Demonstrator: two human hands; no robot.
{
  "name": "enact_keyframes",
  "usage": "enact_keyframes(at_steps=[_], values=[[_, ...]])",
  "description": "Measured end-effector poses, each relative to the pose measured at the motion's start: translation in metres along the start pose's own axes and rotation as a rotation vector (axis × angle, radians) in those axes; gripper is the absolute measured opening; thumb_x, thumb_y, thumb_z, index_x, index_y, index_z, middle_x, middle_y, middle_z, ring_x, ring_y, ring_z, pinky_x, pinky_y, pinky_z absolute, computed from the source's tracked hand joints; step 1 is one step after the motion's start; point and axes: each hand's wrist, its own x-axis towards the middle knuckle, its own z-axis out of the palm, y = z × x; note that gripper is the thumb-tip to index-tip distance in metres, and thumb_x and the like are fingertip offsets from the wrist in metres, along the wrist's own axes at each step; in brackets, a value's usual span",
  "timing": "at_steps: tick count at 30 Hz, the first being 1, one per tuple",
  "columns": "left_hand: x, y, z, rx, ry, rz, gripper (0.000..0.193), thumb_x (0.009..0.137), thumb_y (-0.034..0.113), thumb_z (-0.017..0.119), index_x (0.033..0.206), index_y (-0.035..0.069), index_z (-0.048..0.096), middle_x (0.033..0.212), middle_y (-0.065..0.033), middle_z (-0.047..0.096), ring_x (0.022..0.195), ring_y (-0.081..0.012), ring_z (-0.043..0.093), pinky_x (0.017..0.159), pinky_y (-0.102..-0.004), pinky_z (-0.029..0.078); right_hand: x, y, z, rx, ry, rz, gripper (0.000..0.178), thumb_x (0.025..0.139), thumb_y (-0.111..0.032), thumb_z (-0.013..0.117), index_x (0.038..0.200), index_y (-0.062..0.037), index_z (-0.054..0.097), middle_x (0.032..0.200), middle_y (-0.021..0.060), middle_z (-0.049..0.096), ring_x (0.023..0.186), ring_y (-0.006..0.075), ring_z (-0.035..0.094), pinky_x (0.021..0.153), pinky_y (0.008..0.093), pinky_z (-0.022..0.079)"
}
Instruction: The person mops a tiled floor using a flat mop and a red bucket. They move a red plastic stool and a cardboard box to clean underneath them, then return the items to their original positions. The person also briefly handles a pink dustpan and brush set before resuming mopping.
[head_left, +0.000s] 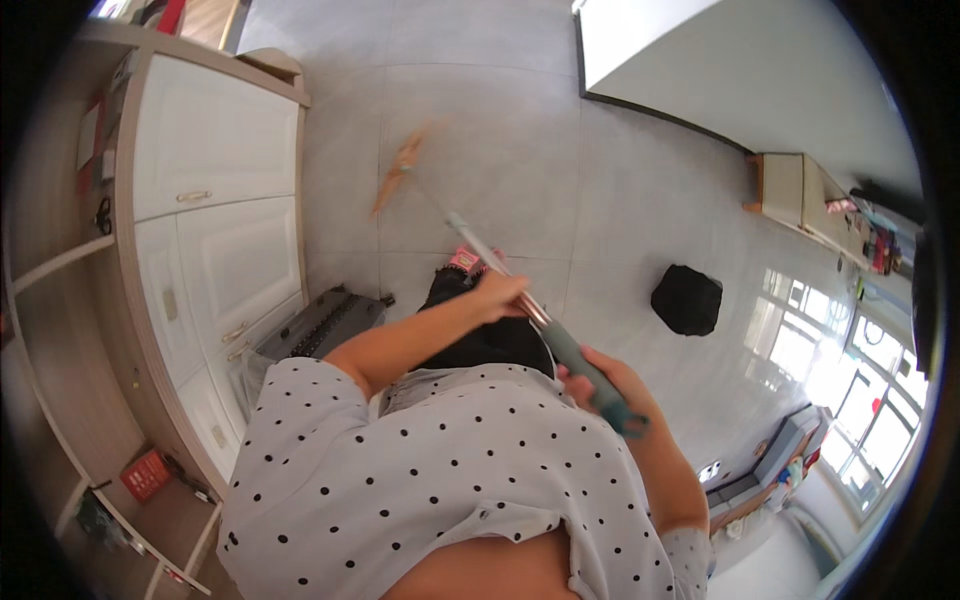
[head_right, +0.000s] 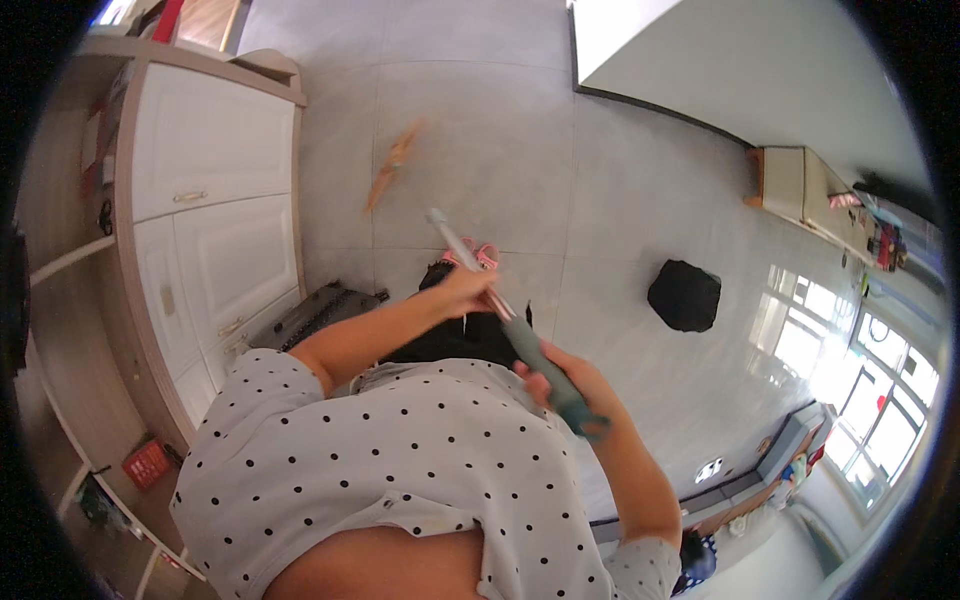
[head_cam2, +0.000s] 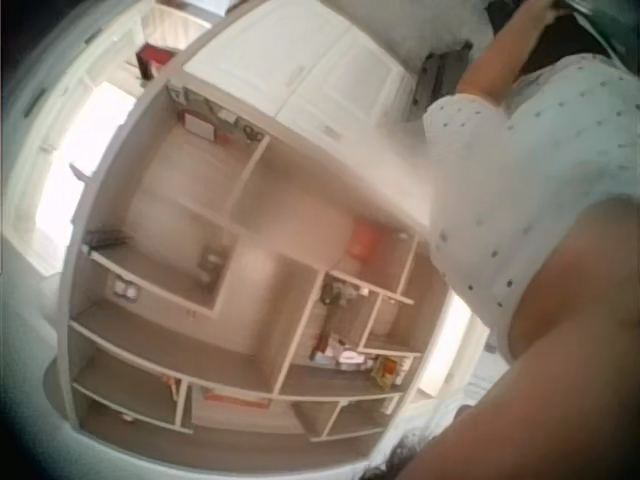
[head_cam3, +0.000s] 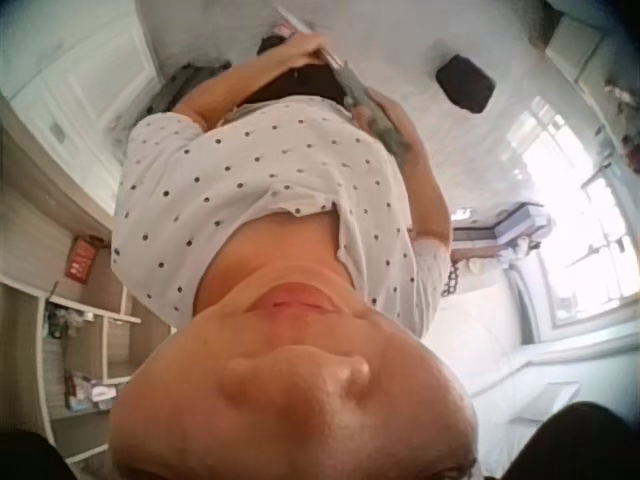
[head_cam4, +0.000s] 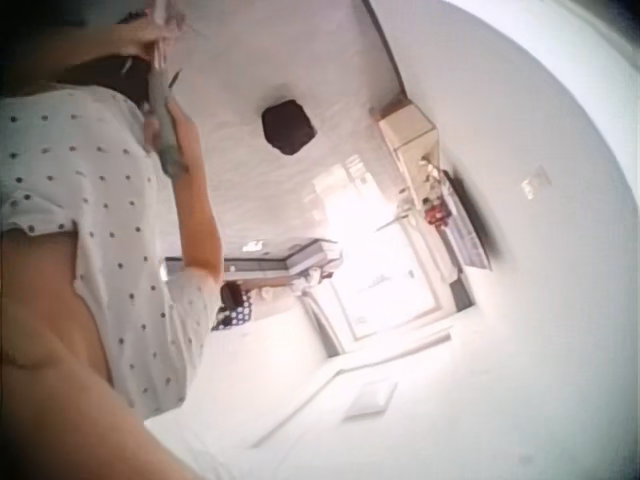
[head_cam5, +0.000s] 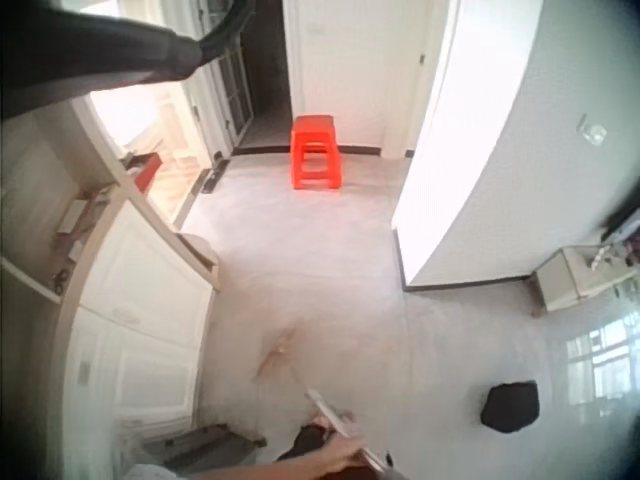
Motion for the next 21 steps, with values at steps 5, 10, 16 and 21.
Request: enact_keyframes(at_steps=[5, 10, 16, 21], values=[[0.029, 0.028, -0.084, 0.133, 0.146, -0.126, 0.015, 0.078, 0.015, 0.049, 0.083, 0.001, 0.048, 0.076, -0.0116, 0.054, 0.069, -0.0247, 0.058, 0.065, -0.0419, 0.05, 0.074, -0.016, 0.022, -0.18, -0.159, 0.056, 0.044, 0.082, -0.011, 0.05, 0.12, -0.0083, 0.027, 0.09, 0.0128, 0.046, 0.059, 0.0102, 0.047, 0.048, 0.0191, 0.045], [0.061, 0.011, -0.081, 0.254, 0.14, -0.259, 0.016, 0.077, 0.014, 0.045, 0.084, 0.0, 0.048, 0.079, -0.0118, 0.055, 0.071, -0.0249, 0.058, 0.068, -0.0418, 0.05, 0.09, -0.03, -0.027, -0.17, -0.15, 0.06, 0.052, 0.08, -0.007, 0.05, 0.125, -0.012, 0.024, 0.091, 0.0135, 0.045, 0.06, 0.0108, 0.044, 0.047, 0.0192, 0.043], [0.089, -0.065, 0.008, 0.425, 0.087, -0.364, 0.016, 0.077, 0.014, 0.044, 0.084, 0.0, 0.049, 0.079, -0.0127, 0.057, 0.075, -0.0265, 0.06, 0.067, -0.0394, 0.051, 0.034, -0.03, -0.136, 0.008, -0.228, -0.037, 0.042, 0.081, -0.006, 0.05, 0.118, -0.0074, 0.03, 0.09, 0.0137, 0.044, 0.06, 0.0113, 0.043, 0.046, 0.0182, 0.041], [0.098, -0.17, 0.137, 0.577, -0.032, -0.403, 0.018, 0.077, 0.013, 0.044, 0.083, -0.001, 0.052, 0.078, -0.0161, 0.059, 0.071, -0.0276, 0.061, 0.067, -0.0401, 0.051, -0.045, -0.009, -0.268, 0.185, -0.197, -0.143, 0.042, 0.082, -0.01, 0.049, 0.119, -0.0054, 0.03, 0.089, 0.0138, 0.044, 0.059, 0.0104, 0.042, 0.046, 0.0171, 0.041]])
